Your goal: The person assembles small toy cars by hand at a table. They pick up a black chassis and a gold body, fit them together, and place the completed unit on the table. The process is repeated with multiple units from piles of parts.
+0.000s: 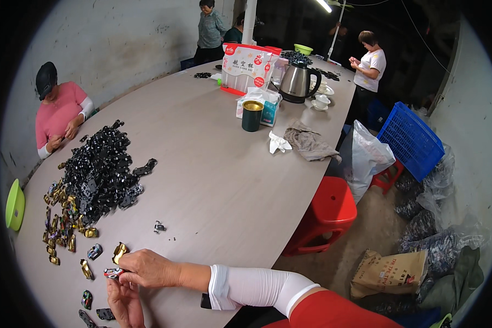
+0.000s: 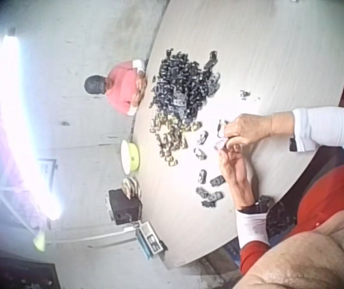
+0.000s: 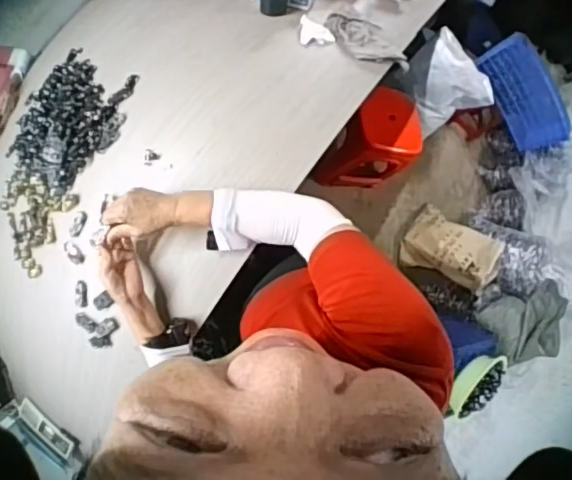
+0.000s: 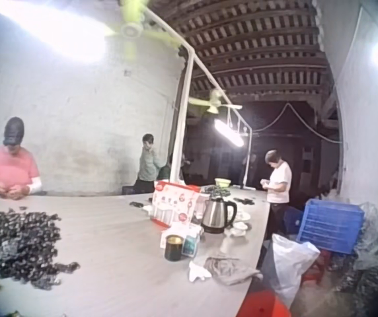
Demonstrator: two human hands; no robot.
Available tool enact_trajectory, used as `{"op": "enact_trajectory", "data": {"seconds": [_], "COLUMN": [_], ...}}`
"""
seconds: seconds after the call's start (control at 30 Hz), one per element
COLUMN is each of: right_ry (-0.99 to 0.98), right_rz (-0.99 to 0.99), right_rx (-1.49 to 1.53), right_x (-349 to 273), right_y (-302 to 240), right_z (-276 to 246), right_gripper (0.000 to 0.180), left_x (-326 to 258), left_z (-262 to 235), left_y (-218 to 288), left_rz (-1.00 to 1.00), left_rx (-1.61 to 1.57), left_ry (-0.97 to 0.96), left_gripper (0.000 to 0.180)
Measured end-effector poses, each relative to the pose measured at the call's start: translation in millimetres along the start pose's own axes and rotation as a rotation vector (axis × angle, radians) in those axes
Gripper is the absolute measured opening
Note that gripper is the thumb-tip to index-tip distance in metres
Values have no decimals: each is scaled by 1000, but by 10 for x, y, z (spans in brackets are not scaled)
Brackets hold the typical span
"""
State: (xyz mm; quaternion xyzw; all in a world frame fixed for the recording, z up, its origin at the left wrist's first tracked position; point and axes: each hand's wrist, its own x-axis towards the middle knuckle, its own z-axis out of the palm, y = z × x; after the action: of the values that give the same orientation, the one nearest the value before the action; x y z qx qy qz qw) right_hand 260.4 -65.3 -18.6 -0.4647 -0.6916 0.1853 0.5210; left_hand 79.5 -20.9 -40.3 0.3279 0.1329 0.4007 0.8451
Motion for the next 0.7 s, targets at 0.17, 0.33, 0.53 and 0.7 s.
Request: {"op": "enact_trajectory", "data": {"seconds": [0.17,0.33,0.53,0.7], "right_ry": [-10,-20,-108,87], "right_rz": [-29,424,697,659], "right_rx": [30,500,1073,955], "right_x": [11,22,-28,4], "right_y": [-23,33,102,108], "right_z": [-3,69,85,85], "right_gripper": [29,44,43,23], "left_x": [12,31,21,-21], "left_z": [-46,27,334,387], "left_y": [-6,23,-11,53], "left_rz": [23,175,262,38], "left_rx": [-1,155,804,440], "left_ry": [6,7,81,305], "left_gripper": [23,24,33,38]}}
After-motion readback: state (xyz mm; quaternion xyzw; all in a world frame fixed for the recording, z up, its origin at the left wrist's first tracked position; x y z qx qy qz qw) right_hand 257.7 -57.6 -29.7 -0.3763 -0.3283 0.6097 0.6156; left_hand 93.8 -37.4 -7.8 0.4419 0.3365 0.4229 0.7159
